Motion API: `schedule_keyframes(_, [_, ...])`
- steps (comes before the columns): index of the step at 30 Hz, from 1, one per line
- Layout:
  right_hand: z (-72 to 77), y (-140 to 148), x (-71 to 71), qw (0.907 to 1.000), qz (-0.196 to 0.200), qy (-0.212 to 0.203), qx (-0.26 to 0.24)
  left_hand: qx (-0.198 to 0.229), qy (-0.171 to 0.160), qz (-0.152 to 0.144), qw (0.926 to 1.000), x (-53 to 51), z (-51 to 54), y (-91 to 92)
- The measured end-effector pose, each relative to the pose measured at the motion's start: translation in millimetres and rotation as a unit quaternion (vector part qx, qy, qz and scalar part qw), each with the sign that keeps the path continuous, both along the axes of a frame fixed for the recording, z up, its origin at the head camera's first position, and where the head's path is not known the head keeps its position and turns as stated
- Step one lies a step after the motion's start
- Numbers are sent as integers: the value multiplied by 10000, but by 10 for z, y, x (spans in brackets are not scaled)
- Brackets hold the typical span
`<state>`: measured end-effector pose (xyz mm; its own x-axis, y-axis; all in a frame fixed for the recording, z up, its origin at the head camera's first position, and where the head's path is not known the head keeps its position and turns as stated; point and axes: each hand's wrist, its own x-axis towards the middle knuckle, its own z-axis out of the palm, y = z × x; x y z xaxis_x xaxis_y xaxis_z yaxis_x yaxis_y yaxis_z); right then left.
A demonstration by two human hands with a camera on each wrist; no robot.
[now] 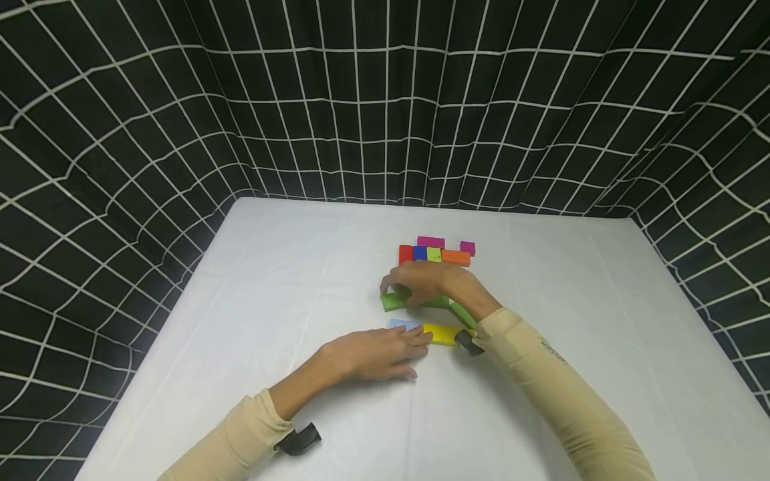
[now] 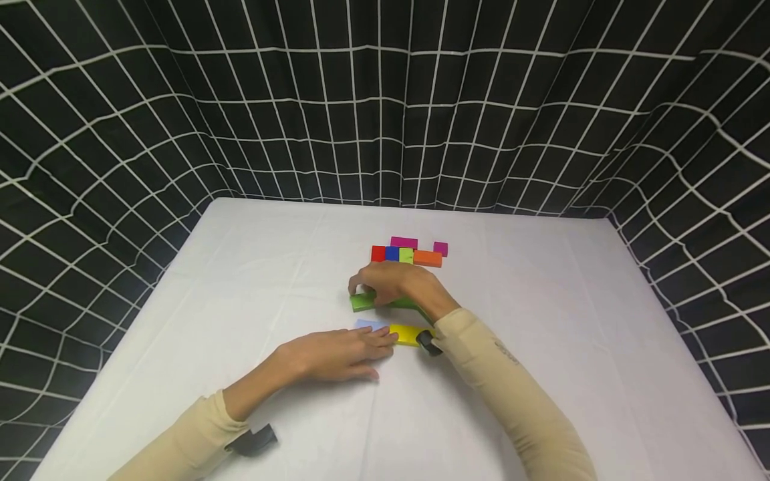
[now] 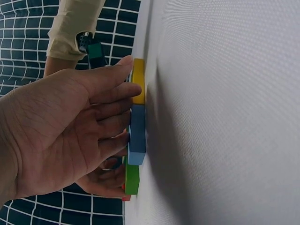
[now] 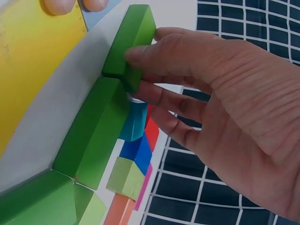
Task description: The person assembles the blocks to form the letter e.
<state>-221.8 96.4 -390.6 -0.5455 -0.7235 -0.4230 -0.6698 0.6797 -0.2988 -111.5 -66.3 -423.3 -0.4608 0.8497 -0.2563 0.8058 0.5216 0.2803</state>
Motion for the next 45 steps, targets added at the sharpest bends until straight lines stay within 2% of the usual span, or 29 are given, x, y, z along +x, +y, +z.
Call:
schedule_keyframes(10, [28,5,23,9998,-133,-10,146,61,73,-76,9999,-2,-7,5])
schedule_keyframes(20, [38,25,53,9995,-312,-37,82,34,8,34,10000,-2,3,1])
schedule_keyframes(27, [63,52,79,9993,-247,229,-183,-26,-23,36,10000,-2,20,5])
schedule_keyframes(33, [215,158,151,9968,-90,659,-453,-152,-76,39,9998,-20,54,16])
schedule_keyframes(37, [347,320,247,9952,52,848,-479,-257,-135,90,9995,-38,89,25])
schedule_keyframes(40, [408,517,331,9973,-7,684,-276,-254,-208,141,9994,-47,111,45])
schedule_keyframes(45, [418,926,509,9986,-459,-194,161,-298,-383,231,9986,-40,134,72])
